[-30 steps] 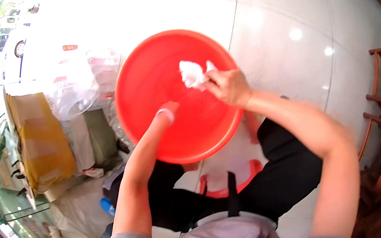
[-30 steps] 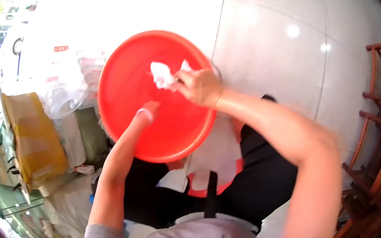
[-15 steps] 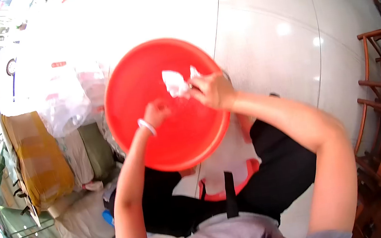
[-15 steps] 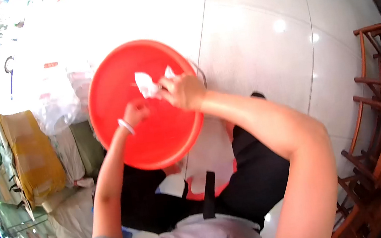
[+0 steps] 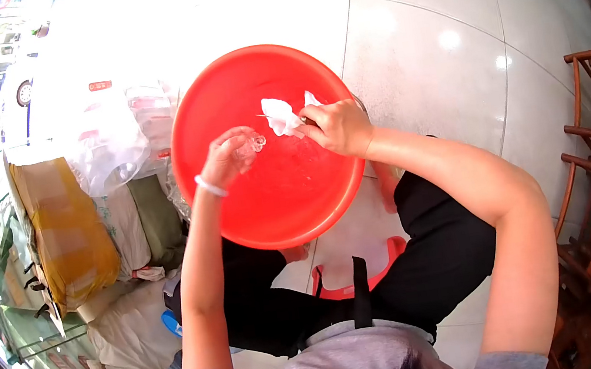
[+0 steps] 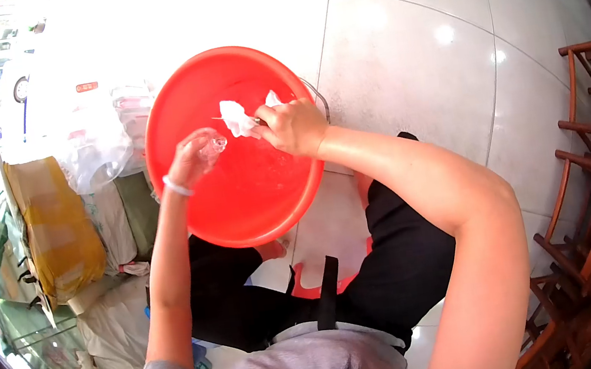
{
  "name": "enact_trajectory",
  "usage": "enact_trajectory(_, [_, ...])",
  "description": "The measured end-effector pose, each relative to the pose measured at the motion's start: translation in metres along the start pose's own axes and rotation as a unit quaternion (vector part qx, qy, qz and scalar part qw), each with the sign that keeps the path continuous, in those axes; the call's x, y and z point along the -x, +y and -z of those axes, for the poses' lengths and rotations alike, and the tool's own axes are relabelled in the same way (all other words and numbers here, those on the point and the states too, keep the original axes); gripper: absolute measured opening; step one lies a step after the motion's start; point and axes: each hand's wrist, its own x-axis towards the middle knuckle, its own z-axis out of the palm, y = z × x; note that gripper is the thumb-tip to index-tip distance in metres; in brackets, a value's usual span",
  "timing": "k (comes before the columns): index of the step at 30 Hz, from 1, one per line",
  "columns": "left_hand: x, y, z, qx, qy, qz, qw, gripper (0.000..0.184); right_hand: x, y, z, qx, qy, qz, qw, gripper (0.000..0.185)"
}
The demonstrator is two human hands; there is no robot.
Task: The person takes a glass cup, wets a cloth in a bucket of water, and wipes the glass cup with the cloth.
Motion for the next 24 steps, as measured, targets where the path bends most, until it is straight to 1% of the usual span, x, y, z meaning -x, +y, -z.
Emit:
enact_trajectory(1, [-0.001,-0.004,0.007,-0.004,0.0,-0.004,1.0,0.023,0.0,0.002,-0.003,0.004,-0.001,0.0,1.0,0.029])
enact_trajectory(3, [0.0,-0.024,0.017,-0.14,0.042,0.009,0.989,0.02,0.002,-0.001,-0.003,0.012,-0.008,0.002,1.0,0.029])
enact_trajectory(5, [-0.017,-0.032,0.013,-0.282,0.071,0.021,0.956,0.017,0.002,0.0,-0.001,0.034,0.022,0.02,0.999,0.028])
enact_trajectory(6, [-0.018,-0.033,0.008,-0.353,0.084,0.036,0.931,0.015,0.002,0.003,0.0,0.033,0.025,0.009,0.999,0.028])
enact_trajectory(7, [-0.012,-0.028,0.01,-0.261,0.078,0.017,0.962,0.019,0.003,0.002,0.0,0.023,0.021,0.008,0.999,0.028])
enact_trajectory(8, [-0.001,-0.006,-0.01,-0.232,0.088,0.052,0.967,0.024,0.003,-0.001,0.0,0.014,0.017,0.011,1.0,0.028])
enact_trajectory(9, [0.003,0.002,-0.015,-0.134,0.049,0.046,0.989,0.022,0.003,-0.001,-0.002,0.007,0.013,-0.002,1.0,0.029])
enact_trajectory(10, [0.006,0.008,-0.015,-0.037,0.01,0.036,0.999,0.02,0.003,0.0,-0.003,0.003,0.014,0.002,1.0,0.029])
enact_trajectory(11, [0.007,0.007,-0.01,-0.04,0.013,0.033,0.999,0.02,0.003,0.002,-0.005,0.003,0.005,0.0,1.0,0.03])
enact_trajectory(12, [0.007,-0.001,-0.002,-0.131,0.037,0.045,0.99,0.019,0.002,0.003,-0.006,0.003,-0.006,-0.002,1.0,0.031])
enact_trajectory(14, [-0.001,-0.029,0.014,-0.298,0.077,0.065,0.949,0.018,0.004,0.002,-0.009,0.015,0.008,0.01,1.0,0.032])
enact_trajectory(15, [-0.014,-0.038,0.016,-0.383,0.089,0.073,0.917,0.017,0.002,0.004,-0.007,0.027,0.028,0.015,0.999,0.032])
enact_trajectory(16, [-0.025,-0.043,0.022,-0.469,0.097,0.084,0.874,0.017,0.004,0.005,-0.006,0.009,0.024,0.012,1.0,0.033])
enact_trajectory(17, [-0.028,-0.037,0.027,-0.336,0.078,0.033,0.938,0.017,0.002,0.007,-0.006,0.012,0.027,0.014,0.999,0.033])
enact_trajectory(18, [-0.015,-0.01,-0.003,-0.299,0.088,0.033,0.95,0.017,0.001,0.006,-0.007,0.009,0.023,0.02,0.999,0.033])
enact_trajectory(19, [-0.008,-0.002,-0.01,-0.213,0.059,0.035,0.975,0.018,0.002,0.003,-0.005,-0.002,0.027,0.004,1.0,0.033])
enact_trajectory(20, [-0.007,0.006,-0.011,-0.128,0.03,0.03,0.991,0.018,0.001,0.004,-0.006,-0.004,0.029,0.009,1.0,0.033])
enact_trajectory(21, [-0.017,-0.011,0.012,-0.131,0.035,0.027,0.99,0.018,0.001,0.004,-0.006,0.001,0.015,0.003,1.0,0.032])
enact_trajectory(22, [-0.036,-0.046,0.051,-0.547,-0.028,0.035,0.836,0.02,0.002,0.002,-0.005,0.008,0.0,-0.003,1.0,0.032])
enact_trajectory(23, [-0.043,-0.047,0.045,-0.853,-0.083,0.034,0.514,0.022,0.001,0.0,-0.003,0.012,0.006,0.002,1.0,0.03])
enact_trajectory(24, [-0.041,-0.049,0.044,-0.853,-0.08,0.026,0.515,0.022,0.001,0.001,-0.002,0.02,0.007,0.006,1.0,0.03])
